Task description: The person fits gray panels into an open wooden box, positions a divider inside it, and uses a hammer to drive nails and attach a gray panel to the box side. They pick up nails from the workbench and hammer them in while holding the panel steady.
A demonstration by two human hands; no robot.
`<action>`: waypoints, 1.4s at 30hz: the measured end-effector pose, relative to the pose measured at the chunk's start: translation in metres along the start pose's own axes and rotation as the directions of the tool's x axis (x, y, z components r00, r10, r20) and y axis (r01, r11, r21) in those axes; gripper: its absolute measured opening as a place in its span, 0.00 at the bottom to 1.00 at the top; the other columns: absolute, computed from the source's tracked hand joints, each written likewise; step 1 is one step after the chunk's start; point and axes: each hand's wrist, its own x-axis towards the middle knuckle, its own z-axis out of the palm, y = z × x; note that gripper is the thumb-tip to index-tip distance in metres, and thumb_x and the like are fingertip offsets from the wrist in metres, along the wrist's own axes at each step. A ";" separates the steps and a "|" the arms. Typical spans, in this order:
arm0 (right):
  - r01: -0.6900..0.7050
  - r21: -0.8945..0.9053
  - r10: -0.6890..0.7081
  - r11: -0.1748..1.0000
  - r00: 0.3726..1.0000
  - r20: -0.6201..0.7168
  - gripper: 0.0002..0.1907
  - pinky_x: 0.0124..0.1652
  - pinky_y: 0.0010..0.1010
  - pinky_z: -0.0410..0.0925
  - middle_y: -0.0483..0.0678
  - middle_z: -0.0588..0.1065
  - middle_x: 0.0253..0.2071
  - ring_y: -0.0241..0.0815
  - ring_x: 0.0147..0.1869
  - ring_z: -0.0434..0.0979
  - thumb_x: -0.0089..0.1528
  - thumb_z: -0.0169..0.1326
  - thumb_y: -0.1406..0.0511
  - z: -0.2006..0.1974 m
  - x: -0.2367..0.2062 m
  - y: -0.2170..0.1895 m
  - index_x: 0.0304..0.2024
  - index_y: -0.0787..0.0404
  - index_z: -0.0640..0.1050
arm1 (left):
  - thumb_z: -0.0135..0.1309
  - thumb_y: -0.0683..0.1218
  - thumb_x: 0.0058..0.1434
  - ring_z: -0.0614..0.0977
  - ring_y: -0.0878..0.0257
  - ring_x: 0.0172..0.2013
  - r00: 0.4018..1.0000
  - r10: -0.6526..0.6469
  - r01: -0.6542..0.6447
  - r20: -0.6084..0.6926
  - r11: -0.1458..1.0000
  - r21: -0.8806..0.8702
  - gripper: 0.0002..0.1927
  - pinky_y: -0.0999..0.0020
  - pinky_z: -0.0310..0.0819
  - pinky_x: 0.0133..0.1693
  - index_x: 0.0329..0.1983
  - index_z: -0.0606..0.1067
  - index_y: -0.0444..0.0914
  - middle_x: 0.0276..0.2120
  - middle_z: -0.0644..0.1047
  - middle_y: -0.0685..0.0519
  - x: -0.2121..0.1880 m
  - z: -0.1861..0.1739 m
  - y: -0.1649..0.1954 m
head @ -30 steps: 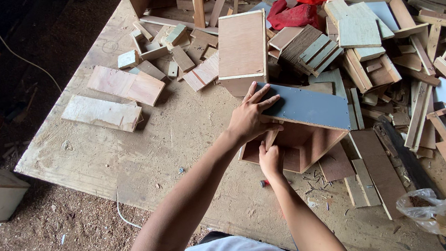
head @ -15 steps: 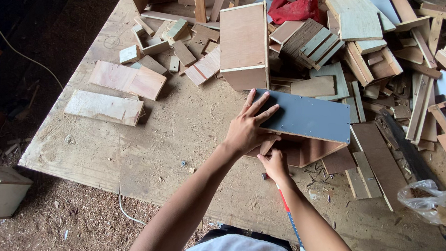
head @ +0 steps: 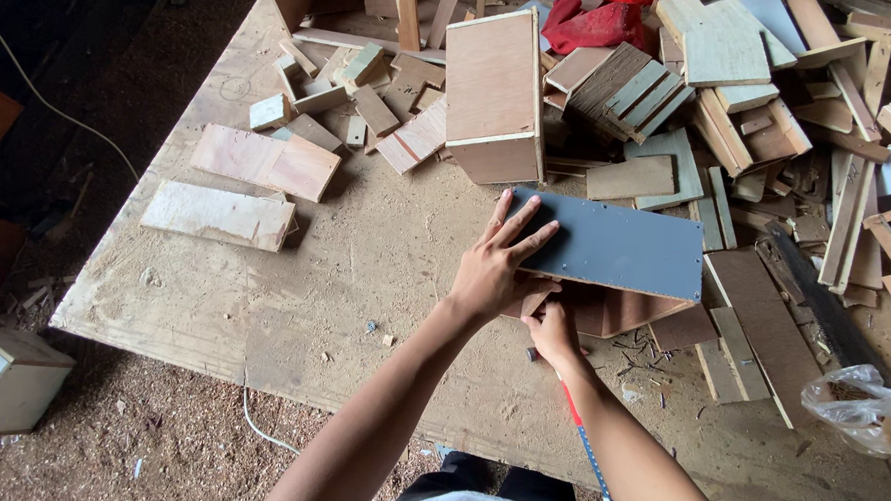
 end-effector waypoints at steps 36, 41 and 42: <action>-0.180 -0.616 0.364 0.767 0.913 0.186 0.20 0.37 0.34 0.74 0.46 0.76 0.33 0.39 0.34 0.80 0.55 0.65 0.58 -0.061 -0.089 0.077 0.44 0.60 0.75 | 0.65 0.66 0.49 0.51 0.44 0.75 1.000 -0.006 0.006 0.018 1.000 0.003 0.43 0.49 0.58 0.69 0.69 0.69 0.53 0.74 0.57 0.51 -0.002 -0.005 0.009; -0.311 -0.254 0.376 0.916 0.887 0.269 0.14 0.30 0.37 0.74 0.48 0.73 0.31 0.42 0.28 0.75 0.63 0.51 0.65 -0.066 -0.090 0.064 0.50 0.55 0.65 | 0.66 0.66 0.48 0.51 0.45 0.74 1.000 -0.004 0.003 0.020 0.999 0.044 0.44 0.48 0.57 0.69 0.69 0.69 0.54 0.74 0.57 0.52 -0.003 -0.005 0.010; -0.280 -0.271 0.360 0.921 0.878 0.315 0.14 0.28 0.37 0.73 0.48 0.73 0.29 0.42 0.26 0.74 0.64 0.48 0.65 -0.074 -0.088 0.057 0.51 0.52 0.63 | 0.66 0.66 0.47 0.51 0.46 0.74 1.000 -0.005 0.004 0.011 0.999 0.043 0.44 0.47 0.57 0.69 0.68 0.69 0.54 0.74 0.57 0.52 -0.003 -0.005 0.009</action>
